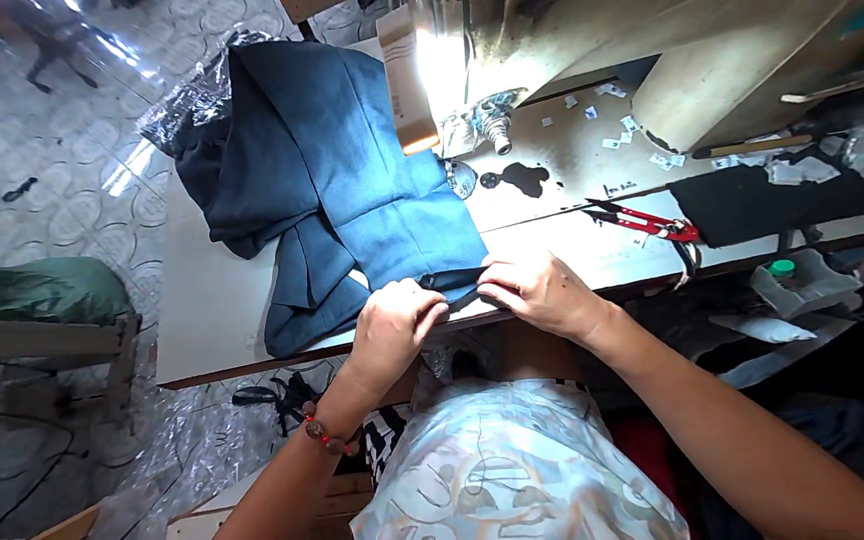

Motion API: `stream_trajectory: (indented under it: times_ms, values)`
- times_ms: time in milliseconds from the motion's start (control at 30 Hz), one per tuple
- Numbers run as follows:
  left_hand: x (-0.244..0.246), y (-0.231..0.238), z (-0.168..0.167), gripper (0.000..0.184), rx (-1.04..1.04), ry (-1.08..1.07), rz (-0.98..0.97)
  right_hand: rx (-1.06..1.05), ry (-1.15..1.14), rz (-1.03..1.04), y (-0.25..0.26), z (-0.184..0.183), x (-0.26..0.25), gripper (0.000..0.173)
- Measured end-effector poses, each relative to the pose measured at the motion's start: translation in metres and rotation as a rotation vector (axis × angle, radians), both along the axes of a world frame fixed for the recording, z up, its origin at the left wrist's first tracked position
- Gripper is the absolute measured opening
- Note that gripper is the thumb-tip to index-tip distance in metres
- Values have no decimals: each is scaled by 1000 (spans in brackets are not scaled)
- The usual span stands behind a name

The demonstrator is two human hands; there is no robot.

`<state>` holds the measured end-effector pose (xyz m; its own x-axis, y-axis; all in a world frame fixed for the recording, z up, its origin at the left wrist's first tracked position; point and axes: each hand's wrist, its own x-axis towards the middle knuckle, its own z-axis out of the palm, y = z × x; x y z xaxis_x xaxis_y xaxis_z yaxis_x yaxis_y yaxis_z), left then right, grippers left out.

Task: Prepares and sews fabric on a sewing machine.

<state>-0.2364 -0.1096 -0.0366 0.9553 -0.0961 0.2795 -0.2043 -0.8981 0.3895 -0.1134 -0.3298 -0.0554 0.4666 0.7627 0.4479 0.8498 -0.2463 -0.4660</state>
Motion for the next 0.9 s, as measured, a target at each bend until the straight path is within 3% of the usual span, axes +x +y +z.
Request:
stream_trajectory:
  times_ms: [233, 467, 667, 800, 900]
  values:
    - [5, -2, 7, 14, -16, 55, 80, -59, -18, -124, 14, 6, -5, 23]
    - [6, -3, 2, 9, 29, -35, 74, -142, -14, -164, 20, 7, -5, 18]
    - [5, 0, -4, 21, 22, -77, 5, -162, -60, -175, 20, 4, -4, 22]
    - [6, -2, 0, 19, 55, -67, -2, -43, -166, -199, 19, 6, -14, 13]
    - [11, -2, 9, 14, 95, -28, -17, 101, -294, -128, 22, 7, -35, 16]
